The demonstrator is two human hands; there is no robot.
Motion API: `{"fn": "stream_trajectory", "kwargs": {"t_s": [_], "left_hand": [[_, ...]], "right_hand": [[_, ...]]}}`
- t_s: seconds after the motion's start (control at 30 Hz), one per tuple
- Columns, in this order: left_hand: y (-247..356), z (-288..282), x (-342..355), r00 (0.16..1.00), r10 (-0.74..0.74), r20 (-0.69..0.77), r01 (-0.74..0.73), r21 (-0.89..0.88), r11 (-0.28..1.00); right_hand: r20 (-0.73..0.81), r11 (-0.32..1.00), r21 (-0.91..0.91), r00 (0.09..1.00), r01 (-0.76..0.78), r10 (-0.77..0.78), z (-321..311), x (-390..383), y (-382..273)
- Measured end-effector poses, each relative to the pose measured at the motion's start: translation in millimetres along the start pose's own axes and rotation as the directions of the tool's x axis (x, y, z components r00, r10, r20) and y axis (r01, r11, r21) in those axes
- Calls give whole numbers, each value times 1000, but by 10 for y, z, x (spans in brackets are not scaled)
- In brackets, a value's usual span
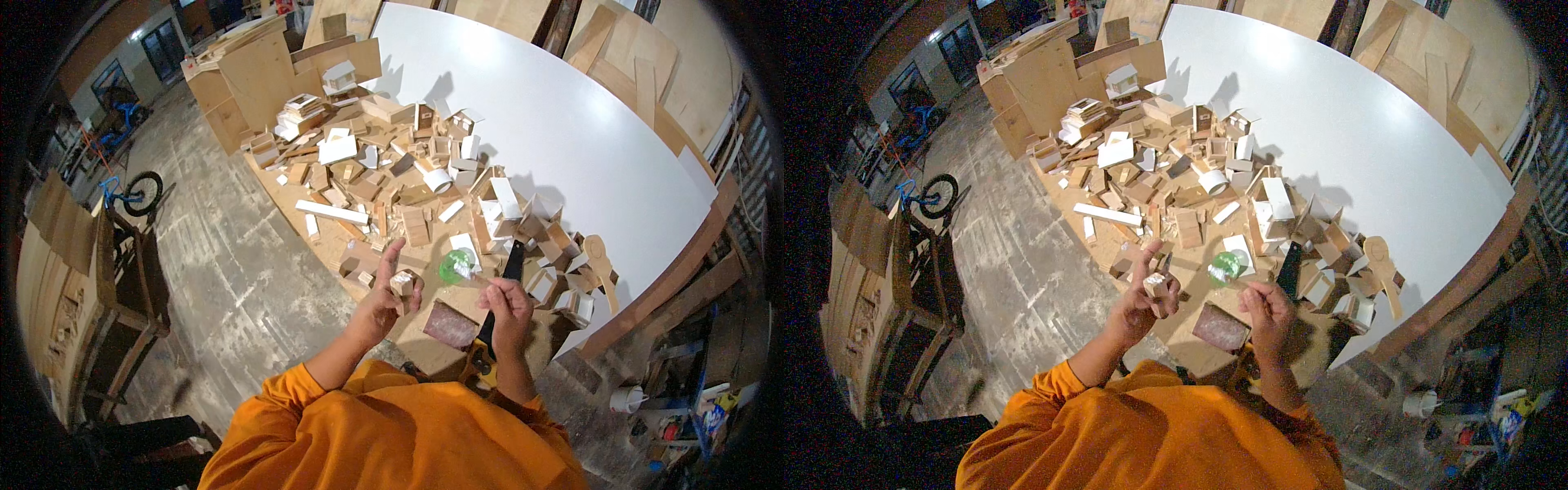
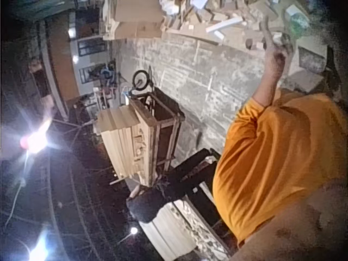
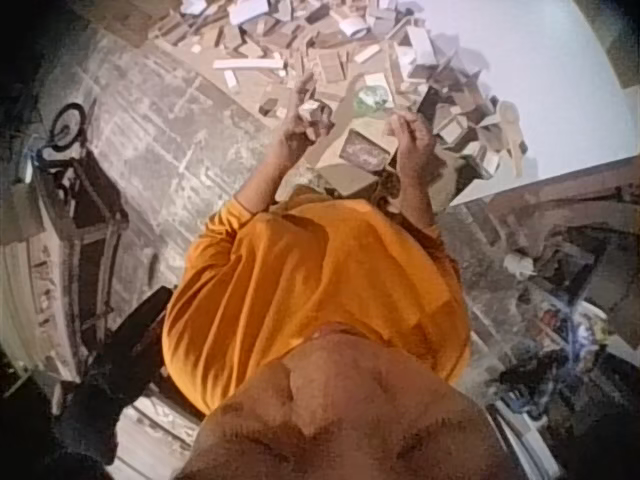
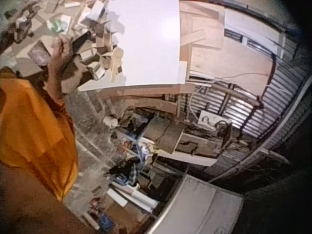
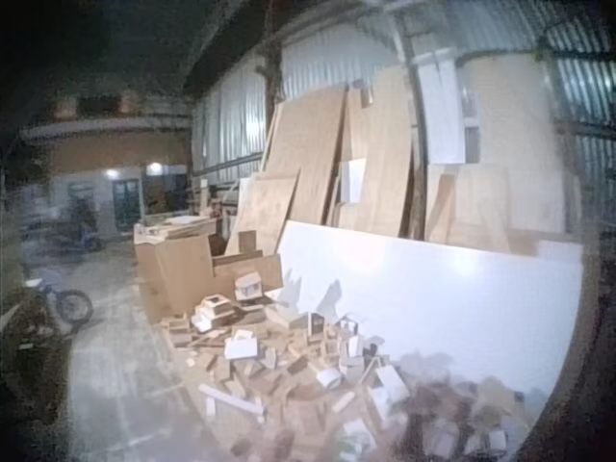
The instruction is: The person constructs a small model by applying adhesive from a container to small wooden pieces, joining them together, and using scissors to cut and hold components.
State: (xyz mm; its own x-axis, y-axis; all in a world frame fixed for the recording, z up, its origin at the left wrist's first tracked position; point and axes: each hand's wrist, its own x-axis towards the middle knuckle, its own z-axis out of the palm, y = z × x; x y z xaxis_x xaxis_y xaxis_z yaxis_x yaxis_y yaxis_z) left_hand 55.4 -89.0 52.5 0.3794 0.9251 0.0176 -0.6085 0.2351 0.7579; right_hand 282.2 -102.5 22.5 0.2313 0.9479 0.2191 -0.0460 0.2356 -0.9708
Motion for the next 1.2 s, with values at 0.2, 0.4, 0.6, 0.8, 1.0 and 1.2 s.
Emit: {"fn": "stream_trajectory", "kwargs": {"t_s": [0.2,0.4,0.6,0.8,1.0,1.2], "left_hand": [[20,-216,-70,998,-5,60,30,-430,902],[129,-211,-163,996,-81,-48,34,-621,783],[142,-240,-186,951,-81,-299,-113,-580,807],[198,-261,-214,978,-27,-205,-91,-544,834],[270,-162,-297,946,90,-311,-172,-248,953],[253,-72,-235,954,224,-200,-199,136,970]], "right_hand": [[131,814,-532,973,231,-190,-57,309,80],[250,577,-767,959,281,-135,36,523,202],[279,563,-766,949,311,-144,62,642,389],[370,444,-791,907,420,-199,49,709,511],[341,617,-676,913,403,-223,307,619,109],[498,977,-73,841,-202,211,690,255,-109]]}}
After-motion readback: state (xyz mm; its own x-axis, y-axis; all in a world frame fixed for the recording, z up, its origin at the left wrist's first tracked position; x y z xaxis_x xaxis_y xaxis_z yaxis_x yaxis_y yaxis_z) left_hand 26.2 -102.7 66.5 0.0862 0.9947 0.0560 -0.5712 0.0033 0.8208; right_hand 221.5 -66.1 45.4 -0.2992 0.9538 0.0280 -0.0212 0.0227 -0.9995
